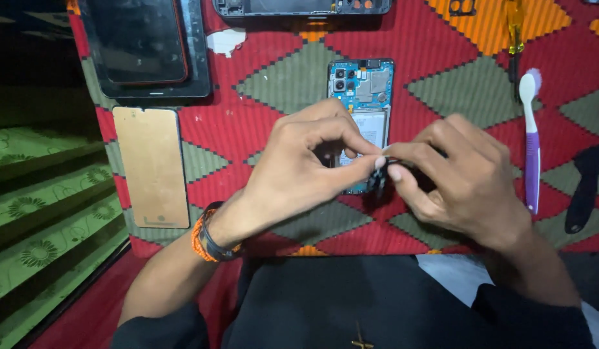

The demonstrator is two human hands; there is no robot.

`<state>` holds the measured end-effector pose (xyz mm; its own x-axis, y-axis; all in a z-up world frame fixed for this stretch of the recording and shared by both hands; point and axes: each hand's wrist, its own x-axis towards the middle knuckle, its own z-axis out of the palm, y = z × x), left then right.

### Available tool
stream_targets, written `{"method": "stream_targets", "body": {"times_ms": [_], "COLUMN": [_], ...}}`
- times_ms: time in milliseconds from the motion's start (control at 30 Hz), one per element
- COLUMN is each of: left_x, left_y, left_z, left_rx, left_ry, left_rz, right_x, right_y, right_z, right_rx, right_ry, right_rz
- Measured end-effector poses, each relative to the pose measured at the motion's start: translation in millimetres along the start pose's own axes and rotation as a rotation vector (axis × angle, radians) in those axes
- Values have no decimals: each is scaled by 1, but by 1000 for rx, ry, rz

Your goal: Installing a motherboard and battery into a smartphone frame and connecting internal ribbon cables.

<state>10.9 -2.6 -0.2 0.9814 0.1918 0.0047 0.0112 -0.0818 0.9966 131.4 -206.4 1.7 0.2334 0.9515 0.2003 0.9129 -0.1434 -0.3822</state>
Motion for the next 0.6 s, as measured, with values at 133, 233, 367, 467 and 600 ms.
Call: {"method": "stream_targets", "body": {"times_ms": [133, 233, 367, 467, 600], "left_x": [1, 0, 2, 2, 2], "left_y": [-1, -3, 0, 0, -1], "left_z": [2, 4, 5, 5, 3], "left_rx": [-11, 47, 50, 51, 62], "left_ry": [-44, -41, -79, -113, -178], "left_rz": [-15, 44, -36, -108, -63], "right_x": [-1, 1, 0, 0, 1], "right_y": [1, -1, 0, -1, -4], "right_z": [1, 1, 5, 6, 6], "right_rx": [108, 134, 105, 119, 181], "right_ry": [-31, -44, -48, -45, -42], "right_rz": [7, 19, -36, -55, -19]}}
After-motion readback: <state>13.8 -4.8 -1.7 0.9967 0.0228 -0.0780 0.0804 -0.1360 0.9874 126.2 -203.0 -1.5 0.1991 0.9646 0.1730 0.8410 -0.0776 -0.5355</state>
